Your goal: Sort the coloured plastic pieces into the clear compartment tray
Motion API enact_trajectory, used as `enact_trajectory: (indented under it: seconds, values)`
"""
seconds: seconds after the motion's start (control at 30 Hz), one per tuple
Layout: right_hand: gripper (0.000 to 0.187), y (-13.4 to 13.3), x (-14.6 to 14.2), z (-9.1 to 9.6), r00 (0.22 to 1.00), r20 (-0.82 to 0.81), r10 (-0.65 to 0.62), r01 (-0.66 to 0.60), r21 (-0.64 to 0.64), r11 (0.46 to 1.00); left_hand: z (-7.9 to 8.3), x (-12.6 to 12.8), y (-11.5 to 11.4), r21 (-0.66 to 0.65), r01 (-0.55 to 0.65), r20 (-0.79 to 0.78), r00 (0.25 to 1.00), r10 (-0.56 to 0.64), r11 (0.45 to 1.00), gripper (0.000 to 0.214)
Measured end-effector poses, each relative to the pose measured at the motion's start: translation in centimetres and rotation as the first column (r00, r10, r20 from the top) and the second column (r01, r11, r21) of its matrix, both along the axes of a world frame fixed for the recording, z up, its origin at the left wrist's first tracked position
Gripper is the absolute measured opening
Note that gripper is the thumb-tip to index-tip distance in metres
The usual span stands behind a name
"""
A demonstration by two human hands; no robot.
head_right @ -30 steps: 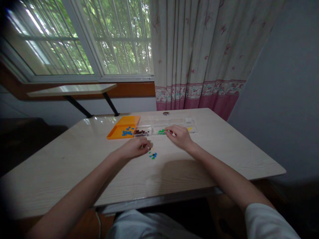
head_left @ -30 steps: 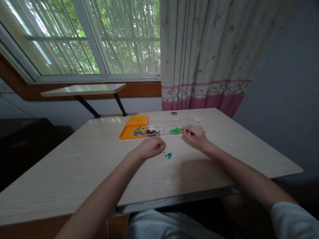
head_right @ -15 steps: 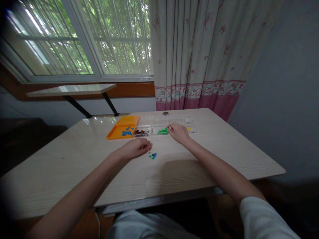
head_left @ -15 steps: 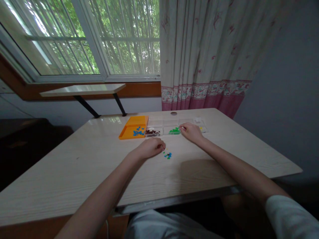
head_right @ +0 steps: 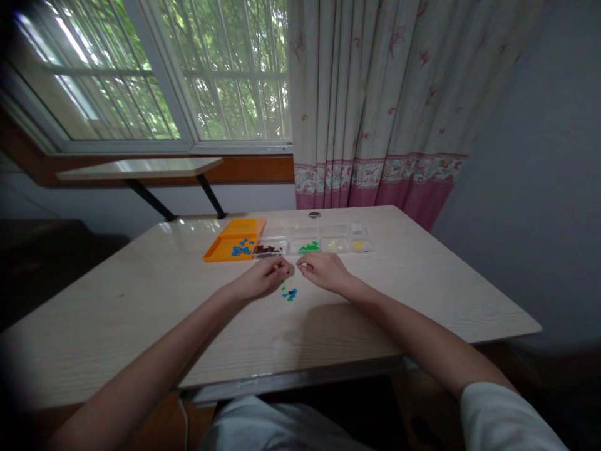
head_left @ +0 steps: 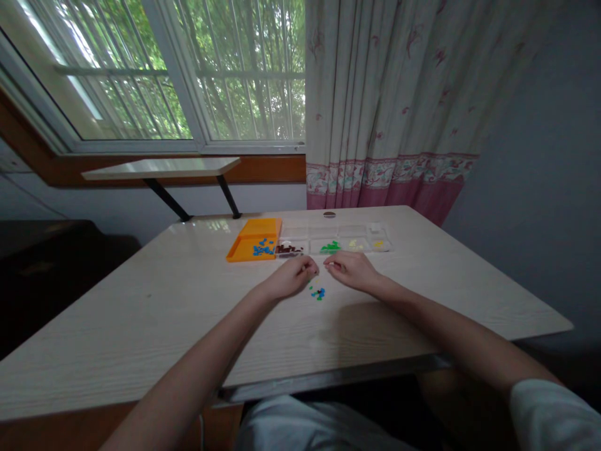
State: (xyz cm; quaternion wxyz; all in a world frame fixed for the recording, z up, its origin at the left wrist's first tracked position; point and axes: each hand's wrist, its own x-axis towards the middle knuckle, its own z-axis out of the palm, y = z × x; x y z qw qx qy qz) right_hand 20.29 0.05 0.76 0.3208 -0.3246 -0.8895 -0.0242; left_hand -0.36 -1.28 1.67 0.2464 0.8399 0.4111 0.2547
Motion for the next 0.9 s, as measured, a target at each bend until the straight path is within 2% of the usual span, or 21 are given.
enact_trajectory:
  seconds: [0.17, 0.43, 0.73, 0.9]
  values:
    - [0.015, -0.8, -0.8, -0.1, 1.0, -0.015, 0.025, -0.025, 0.041, 0.999, -0.4, 0.8, 0.0, -0.126, -0.032, 0.172, 0.984, 0.054, 0.992, 0.024]
    - [0.016, -0.9, -0.9, -0.1, 0.999, -0.032, 0.017, -0.015, 0.069, 0.997, -0.8, 1.1, 0.1, -0.233, -0.025, 0.284, 0.954, 0.093, 0.972, 0.032]
    - [0.019, -1.0, -0.8, 0.1, 0.998, -0.055, 0.001, 0.002, 0.046, 0.999, -0.4, 1.3, -0.3, -0.252, -0.021, 0.341, 0.934, 0.109, 0.968, 0.03]
    - [0.018, -1.0, -0.8, 0.2, 0.997, -0.078, 0.012, -0.011, 0.014, 1.0, -0.2, 1.2, -0.4, -0.125, -0.062, 0.268, 0.959, 0.094, 0.99, 0.02]
